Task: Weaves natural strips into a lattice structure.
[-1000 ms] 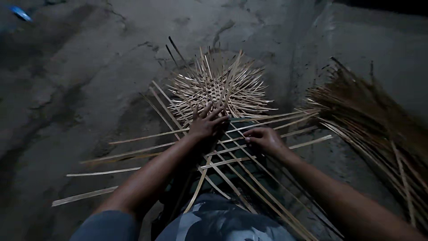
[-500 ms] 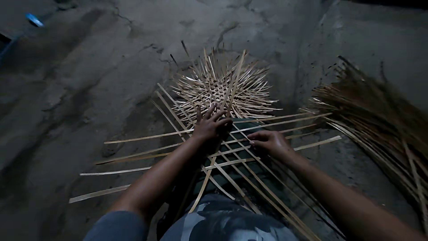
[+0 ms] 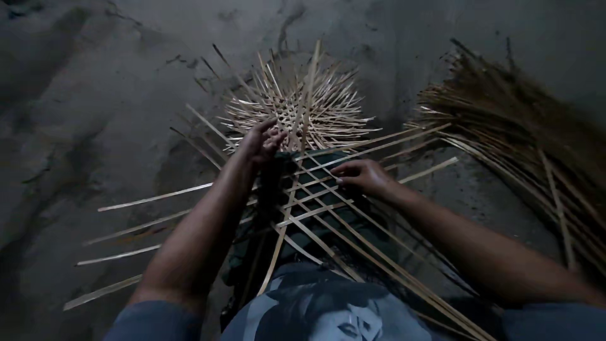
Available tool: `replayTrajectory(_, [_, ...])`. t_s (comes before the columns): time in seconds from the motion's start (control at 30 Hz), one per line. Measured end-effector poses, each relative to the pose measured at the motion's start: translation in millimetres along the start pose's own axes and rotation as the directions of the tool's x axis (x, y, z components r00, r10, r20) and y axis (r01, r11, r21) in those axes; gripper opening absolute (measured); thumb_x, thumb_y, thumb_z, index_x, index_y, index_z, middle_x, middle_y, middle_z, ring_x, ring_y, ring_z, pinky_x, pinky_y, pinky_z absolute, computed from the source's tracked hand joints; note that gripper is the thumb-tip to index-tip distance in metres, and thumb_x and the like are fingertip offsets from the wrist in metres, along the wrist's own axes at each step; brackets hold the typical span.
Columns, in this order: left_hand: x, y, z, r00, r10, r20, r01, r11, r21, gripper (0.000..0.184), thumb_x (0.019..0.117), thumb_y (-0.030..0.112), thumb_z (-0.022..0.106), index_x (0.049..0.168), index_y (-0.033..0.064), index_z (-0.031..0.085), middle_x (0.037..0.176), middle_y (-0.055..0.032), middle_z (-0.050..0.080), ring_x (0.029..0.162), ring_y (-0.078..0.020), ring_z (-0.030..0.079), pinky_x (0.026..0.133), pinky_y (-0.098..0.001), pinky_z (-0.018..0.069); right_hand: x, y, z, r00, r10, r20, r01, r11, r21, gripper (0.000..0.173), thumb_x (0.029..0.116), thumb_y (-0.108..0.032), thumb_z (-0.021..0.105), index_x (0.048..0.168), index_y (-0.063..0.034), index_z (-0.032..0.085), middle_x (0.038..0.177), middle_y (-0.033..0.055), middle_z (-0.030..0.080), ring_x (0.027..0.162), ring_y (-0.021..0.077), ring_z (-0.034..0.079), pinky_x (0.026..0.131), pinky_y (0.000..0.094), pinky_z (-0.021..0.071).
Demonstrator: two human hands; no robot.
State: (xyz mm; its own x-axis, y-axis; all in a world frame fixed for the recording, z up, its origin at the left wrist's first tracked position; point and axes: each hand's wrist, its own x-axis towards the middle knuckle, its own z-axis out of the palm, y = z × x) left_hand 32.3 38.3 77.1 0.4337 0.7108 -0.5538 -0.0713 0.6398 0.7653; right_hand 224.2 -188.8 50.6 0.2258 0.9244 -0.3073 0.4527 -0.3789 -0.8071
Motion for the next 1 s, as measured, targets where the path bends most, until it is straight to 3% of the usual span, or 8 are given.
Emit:
replayTrajectory(0.2, [8,-32,-3,0.924,0.228,0.309,-0.199,0.972,-0.122,0.036,0.1107,0.023,0.037,0.14,0.0047,0.047,0.132,-0.0135,0.066,0.115,-0.025,0.069,0.098,-0.0379,0.0572,-4,10,-8,0.998,-0.064,-0.007,0.064,0.998,0.004,0.026,0.0978,-0.017,0.07,0.124,-0.0144,0.073,0.109,0.0047,0.076,0.089,0.0127,0.073,0.086,0.0375,0.0618])
replayTrajectory(0.4, [19,-52,-8,0.899,0.272,0.343,-0.279,0.96,-0.031,0.041,0.1128,0.031,0.029,0.149,0.0145,0.04,0.144,-0.0033,0.059,0.125,-0.019,0.063,0.106,-0.0339,0.052,-97,27,-113,0.97,0.114,-0.214,-0.036,0.94,0.34,0.028,0.1072,-0.02,0.054,0.12,0.0006,0.068,0.099,0.008,0.075,0.083,0.014,0.073,0.075,0.0309,0.0629])
replayTrajectory(0.5, [45,-60,-19,0.874,0.299,0.383,-0.312,0.95,-0.03,0.045,0.1122,0.032,0.032,0.152,0.0119,0.04,0.148,-0.0066,0.055,0.126,-0.0217,0.062,0.106,-0.036,0.0527,-154,77,-143,0.861,0.343,-0.375,-0.299,0.939,0.171,0.025,0.1048,-0.022,0.059,0.115,-0.0025,0.07,0.093,0.0062,0.073,0.077,0.0142,0.071,0.072,0.0333,0.0617])
replayTrajectory(0.6, [25,-57,-1,0.881,0.281,0.381,-0.316,0.948,0.033,0.044,0.1122,0.025,0.031,0.153,0.0101,0.037,0.151,-0.0071,0.052,0.132,-0.0189,0.058,0.109,-0.0337,0.05,-204,124,-143,0.67,0.515,-0.534,-0.667,0.734,-0.129,0.02,0.0985,-0.024,0.07,0.111,-0.0105,0.076,0.103,0.0109,0.075,0.09,0.0263,0.073,0.086,0.0525,0.0602])
replayTrajectory(0.67, [-17,-51,26,0.893,0.272,0.358,-0.339,0.93,0.139,0.041,0.1118,0.019,0.021,0.151,0.0106,0.031,0.148,-0.0033,0.05,0.128,-0.0094,0.057,0.103,-0.0256,0.0493,-237,141,-150,0.476,0.509,-0.717,-0.765,0.642,-0.052,0.023,0.0975,-0.021,0.07,0.116,-0.008,0.074,0.115,0.0175,0.072,0.108,0.0355,0.069,0.098,0.0613,0.0517])
replayTrajectory(0.77, [-28,-52,30,0.89,0.311,0.334,-0.372,0.918,0.136,0.041,0.1126,0.021,0.021,0.15,0.0112,0.035,0.143,-0.0002,0.056,0.124,-0.0025,0.058,0.1,-0.0194,0.049,-266,165,-167,0.26,0.415,-0.872,-0.738,0.668,0.097,0.027,0.0983,-0.019,0.068,0.12,-0.0033,0.07,0.12,0.0196,0.07,0.113,0.0352,0.067,0.1,0.0569,0.0519])
replayTrajectory(0.83, [9,-58,6,0.826,0.344,0.447,-0.411,0.91,0.06,0.041,0.1126,0.022,0.024,0.15,0.0072,0.033,0.147,-0.0055,0.052,0.131,-0.0091,0.056,0.106,-0.0236,0.0475,-268,180,-179,0.211,0.371,-0.904,-0.688,0.714,0.133,0.028,0.0978,-0.019,0.068,0.121,-0.0036,0.07,0.121,0.0175,0.07,0.112,0.0313,0.068,0.1,0.0514,0.0535])
replayTrajectory(1.0, [74,-72,-39,0.75,0.416,0.514,-0.434,0.896,-0.092,0.049,0.1116,0.028,0.029,0.156,0.0081,0.033,0.157,-0.0147,0.045,0.14,-0.0304,0.051,0.116,-0.0416,0.0452,-235,195,-206,0.293,0.305,-0.906,-0.68,0.733,0.027,0.034,0.0968,-0.02,0.07,0.128,-0.0056,0.065,0.117,0.0173,0.07,0.107,0.0312,0.07,0.096,0.0523,0.0557])
